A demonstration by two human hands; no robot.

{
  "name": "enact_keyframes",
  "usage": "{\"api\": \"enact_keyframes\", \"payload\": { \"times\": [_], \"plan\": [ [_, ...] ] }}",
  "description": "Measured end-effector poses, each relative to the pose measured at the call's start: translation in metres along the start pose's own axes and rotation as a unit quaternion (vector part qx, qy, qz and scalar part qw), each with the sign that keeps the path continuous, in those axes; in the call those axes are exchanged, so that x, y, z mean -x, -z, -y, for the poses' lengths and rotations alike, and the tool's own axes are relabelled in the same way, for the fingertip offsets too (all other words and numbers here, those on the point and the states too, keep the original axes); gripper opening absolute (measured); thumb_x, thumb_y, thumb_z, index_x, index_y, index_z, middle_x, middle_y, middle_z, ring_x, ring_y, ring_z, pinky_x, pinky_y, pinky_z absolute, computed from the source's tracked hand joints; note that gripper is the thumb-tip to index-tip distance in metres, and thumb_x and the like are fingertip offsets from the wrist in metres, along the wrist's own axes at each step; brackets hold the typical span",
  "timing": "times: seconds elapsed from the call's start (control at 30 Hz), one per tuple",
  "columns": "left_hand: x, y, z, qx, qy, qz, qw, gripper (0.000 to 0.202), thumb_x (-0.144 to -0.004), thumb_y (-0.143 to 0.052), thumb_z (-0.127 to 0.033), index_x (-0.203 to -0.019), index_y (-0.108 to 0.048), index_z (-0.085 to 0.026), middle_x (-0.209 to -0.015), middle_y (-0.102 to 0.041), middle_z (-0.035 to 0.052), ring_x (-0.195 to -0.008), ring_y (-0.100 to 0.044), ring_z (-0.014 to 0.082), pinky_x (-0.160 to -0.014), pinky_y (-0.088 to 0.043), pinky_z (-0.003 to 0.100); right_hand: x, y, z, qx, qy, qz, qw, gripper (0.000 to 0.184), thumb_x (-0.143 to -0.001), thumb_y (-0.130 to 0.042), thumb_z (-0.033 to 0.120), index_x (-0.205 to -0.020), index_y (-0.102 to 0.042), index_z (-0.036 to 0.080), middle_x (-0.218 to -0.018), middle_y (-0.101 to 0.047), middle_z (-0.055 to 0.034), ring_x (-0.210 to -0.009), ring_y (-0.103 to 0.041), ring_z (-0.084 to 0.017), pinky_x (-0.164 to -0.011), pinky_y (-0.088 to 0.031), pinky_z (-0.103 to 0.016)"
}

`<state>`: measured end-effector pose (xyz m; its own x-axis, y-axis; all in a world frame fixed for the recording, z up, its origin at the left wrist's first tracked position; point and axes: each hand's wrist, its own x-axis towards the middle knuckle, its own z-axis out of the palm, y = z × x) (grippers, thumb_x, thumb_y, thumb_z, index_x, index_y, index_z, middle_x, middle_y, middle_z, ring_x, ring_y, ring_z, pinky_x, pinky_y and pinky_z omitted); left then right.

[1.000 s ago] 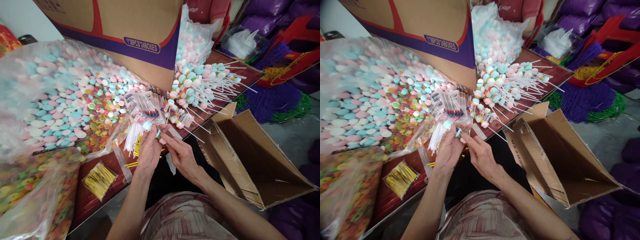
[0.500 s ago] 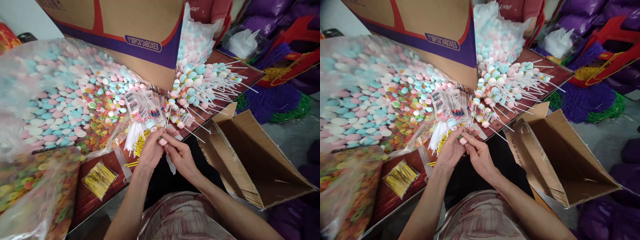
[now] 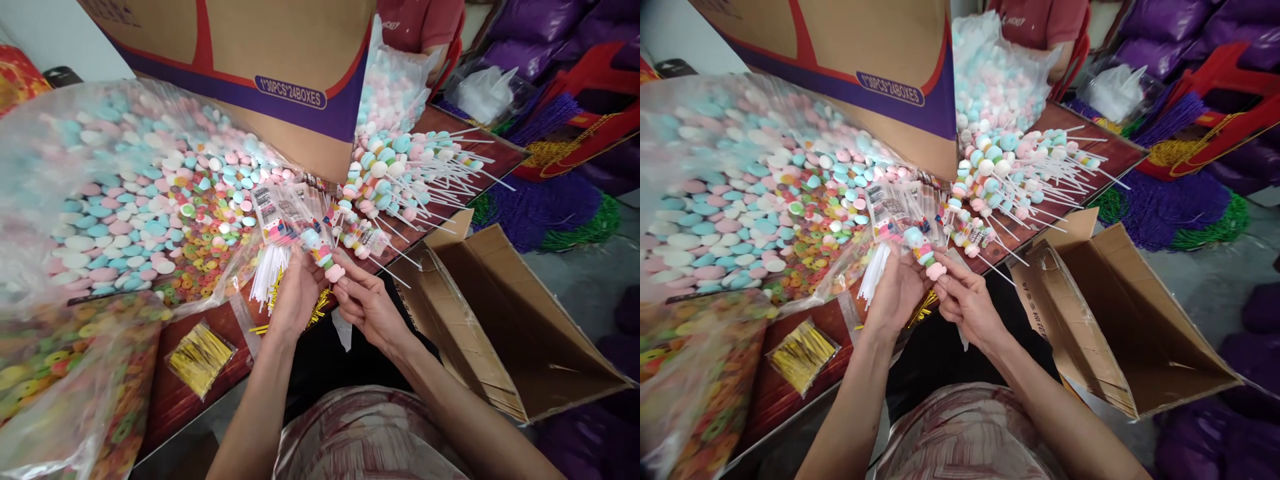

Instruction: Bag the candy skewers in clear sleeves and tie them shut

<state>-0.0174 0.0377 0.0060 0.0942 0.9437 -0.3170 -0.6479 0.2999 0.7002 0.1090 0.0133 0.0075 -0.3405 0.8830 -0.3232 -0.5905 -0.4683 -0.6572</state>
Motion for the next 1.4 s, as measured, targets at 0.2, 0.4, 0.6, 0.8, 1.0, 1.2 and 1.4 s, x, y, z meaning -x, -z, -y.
{"api": "enact_keyframes", "payload": {
  "times": [0.2,0.4,0.6,0.8,1.0,1.2,1.4],
  "plan": [
    [0.002,0.004,0.002,-0.075,-0.172,-0.100,0.977,0.021,-0.079,-0.075,-0.036,-0.089,-0.064,-0.021,-0.088,-0.068,0.0010,-0.081,-0.064,0.0132,-0.077,-0.052,0.026,0.000,0.003,-0.002,-0.003,-0.016,-0.007,1.000,0.043,-0.080,-0.073,0.024,-0.123,-0.067,0.022,-0.060,-0.048,0.0074,-0.043,-0.015,0.000,-0.040,-0.009,-0.017],
    [0.009,0.014,0.013,-0.265,-0.257,-0.108,0.923,0.010,-0.084,-0.069,-0.027,-0.091,-0.068,-0.020,-0.090,-0.068,0.0016,-0.086,-0.063,0.0130,-0.082,-0.050,0.025,-0.002,0.003,-0.002,0.007,-0.012,-0.017,1.000,0.039,-0.079,-0.074,0.025,-0.117,-0.068,0.021,-0.060,-0.048,0.0073,-0.041,-0.016,0.000,-0.039,-0.008,-0.017],
    [0.004,0.023,0.011,-0.295,-0.246,-0.082,0.920,0.011,-0.082,-0.069,-0.024,-0.093,-0.068,-0.021,-0.092,-0.071,0.0020,-0.088,-0.067,0.0147,-0.082,-0.052,0.028,0.001,0.007,0.002,0.064,-0.020,-0.005,0.998,0.036,-0.081,-0.072,0.029,-0.115,-0.068,0.018,-0.063,-0.049,0.0061,-0.040,-0.018,0.000,-0.039,-0.007,-0.018],
    [0.002,0.027,0.008,-0.290,-0.217,-0.034,0.932,0.012,-0.080,-0.072,-0.023,-0.091,-0.069,-0.021,-0.089,-0.070,0.0005,-0.085,-0.065,0.0133,-0.083,-0.051,0.027,0.004,0.007,0.014,0.156,-0.012,-0.005,0.988,0.048,-0.073,-0.079,0.031,-0.118,-0.067,0.017,-0.059,-0.042,0.0082,-0.044,-0.021,-0.002,-0.039,-0.010,-0.018],
    [0.004,0.026,-0.001,-0.283,-0.177,-0.023,0.942,0.015,-0.078,-0.075,-0.032,-0.084,-0.071,-0.019,-0.082,-0.069,0.0013,-0.077,-0.062,0.0123,-0.075,-0.050,0.025,-0.001,0.013,0.013,0.178,-0.006,0.000,0.984,0.030,-0.082,-0.072,0.040,-0.099,-0.070,0.016,-0.055,-0.046,0.0070,-0.039,-0.018,-0.001,-0.038,-0.006,-0.019],
    [0.002,0.016,-0.006,-0.177,-0.160,-0.104,0.966,0.031,-0.079,-0.073,-0.046,-0.089,-0.063,-0.019,-0.082,-0.065,0.0010,-0.075,-0.063,0.0126,-0.069,-0.051,0.026,-0.001,0.016,0.011,0.198,-0.011,0.036,0.980,0.032,-0.086,-0.067,0.042,-0.105,-0.070,0.017,-0.055,-0.046,0.0066,-0.040,-0.017,-0.002,-0.039,-0.007,-0.020],
    [-0.003,-0.002,-0.009,-0.064,-0.090,-0.070,0.991,0.035,-0.072,-0.080,-0.038,-0.093,-0.064,-0.016,-0.084,-0.071,0.0053,-0.081,-0.069,0.0179,-0.075,-0.052,0.030,-0.002,0.017,0.011,0.409,0.072,0.032,0.909,0.034,-0.093,-0.054,0.043,-0.111,-0.069,0.018,-0.068,-0.054,0.0007,-0.048,-0.039,-0.008,-0.043,-0.028,-0.021]
  ]
}}
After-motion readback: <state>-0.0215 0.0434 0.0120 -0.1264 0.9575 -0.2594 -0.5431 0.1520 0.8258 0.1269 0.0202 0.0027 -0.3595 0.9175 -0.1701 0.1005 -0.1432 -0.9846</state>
